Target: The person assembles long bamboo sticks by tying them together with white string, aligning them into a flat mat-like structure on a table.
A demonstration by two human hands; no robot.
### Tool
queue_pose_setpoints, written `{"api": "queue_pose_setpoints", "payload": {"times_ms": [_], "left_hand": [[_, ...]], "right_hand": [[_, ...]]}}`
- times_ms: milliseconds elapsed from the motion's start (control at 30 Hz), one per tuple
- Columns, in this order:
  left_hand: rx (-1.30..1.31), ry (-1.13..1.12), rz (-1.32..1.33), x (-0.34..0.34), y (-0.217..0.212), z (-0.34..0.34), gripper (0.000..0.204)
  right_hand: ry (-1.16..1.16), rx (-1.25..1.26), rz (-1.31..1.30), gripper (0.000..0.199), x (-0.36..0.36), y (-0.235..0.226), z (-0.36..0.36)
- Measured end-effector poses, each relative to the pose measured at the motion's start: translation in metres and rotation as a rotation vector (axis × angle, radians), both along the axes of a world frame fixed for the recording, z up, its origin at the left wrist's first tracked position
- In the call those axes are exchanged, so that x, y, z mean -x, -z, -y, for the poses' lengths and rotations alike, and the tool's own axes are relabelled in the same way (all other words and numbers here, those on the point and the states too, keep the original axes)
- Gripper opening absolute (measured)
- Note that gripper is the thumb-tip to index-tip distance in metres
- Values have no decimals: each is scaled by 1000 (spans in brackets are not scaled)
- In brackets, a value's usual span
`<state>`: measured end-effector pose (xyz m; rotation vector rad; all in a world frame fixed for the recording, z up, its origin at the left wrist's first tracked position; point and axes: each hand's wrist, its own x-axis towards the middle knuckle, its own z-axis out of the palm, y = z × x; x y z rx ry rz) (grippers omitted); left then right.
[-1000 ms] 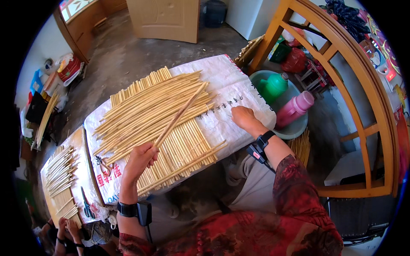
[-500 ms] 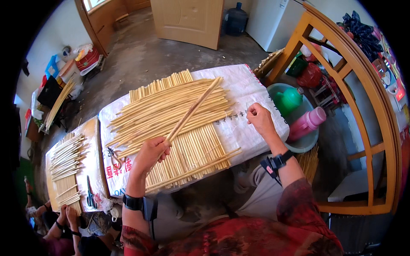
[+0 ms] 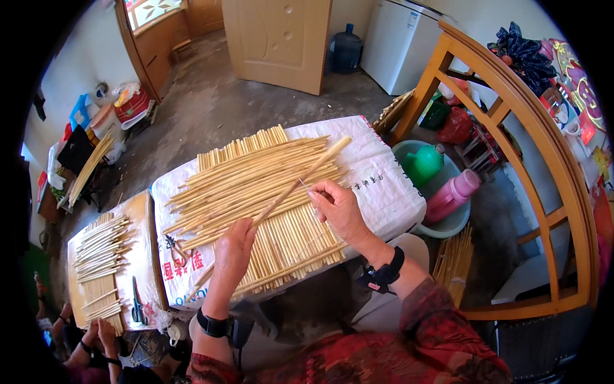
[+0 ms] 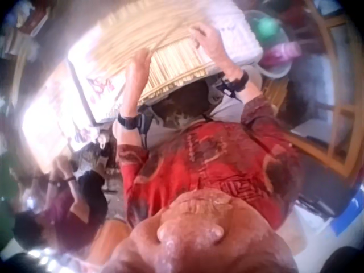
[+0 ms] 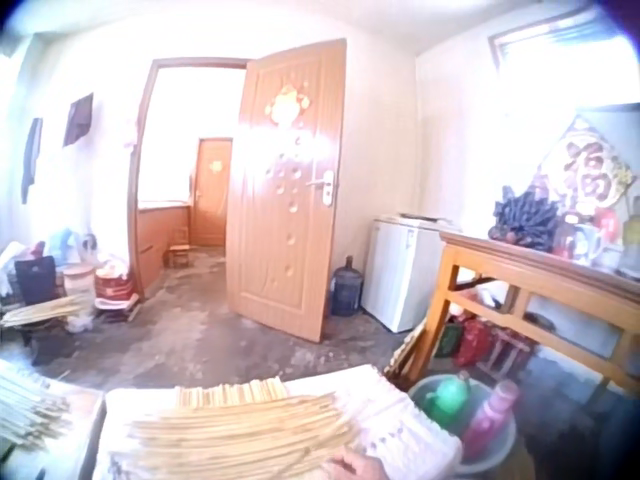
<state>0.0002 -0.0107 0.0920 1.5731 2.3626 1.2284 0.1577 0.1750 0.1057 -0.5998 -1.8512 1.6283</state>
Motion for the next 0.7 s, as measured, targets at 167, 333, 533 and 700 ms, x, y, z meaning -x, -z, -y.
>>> {"api": "queue_pose_setpoints", "payload": {"times_ms": [167,333,533,700], "left_hand": [[-11,-18,-195,-7,-2,-1,11],[-29,9,60,-6,6,5,13],[154,178,813,10,-21,5,26],[172,212,1094,21,-23,1,23]], "right_hand": [[45,-146,104,17,-7,-3,2],[4,-439,120,20,-8,-12,11],[-206,-559,132,21,-2,-4,41],[-241,-550,95,22,13,-1,55]]}}
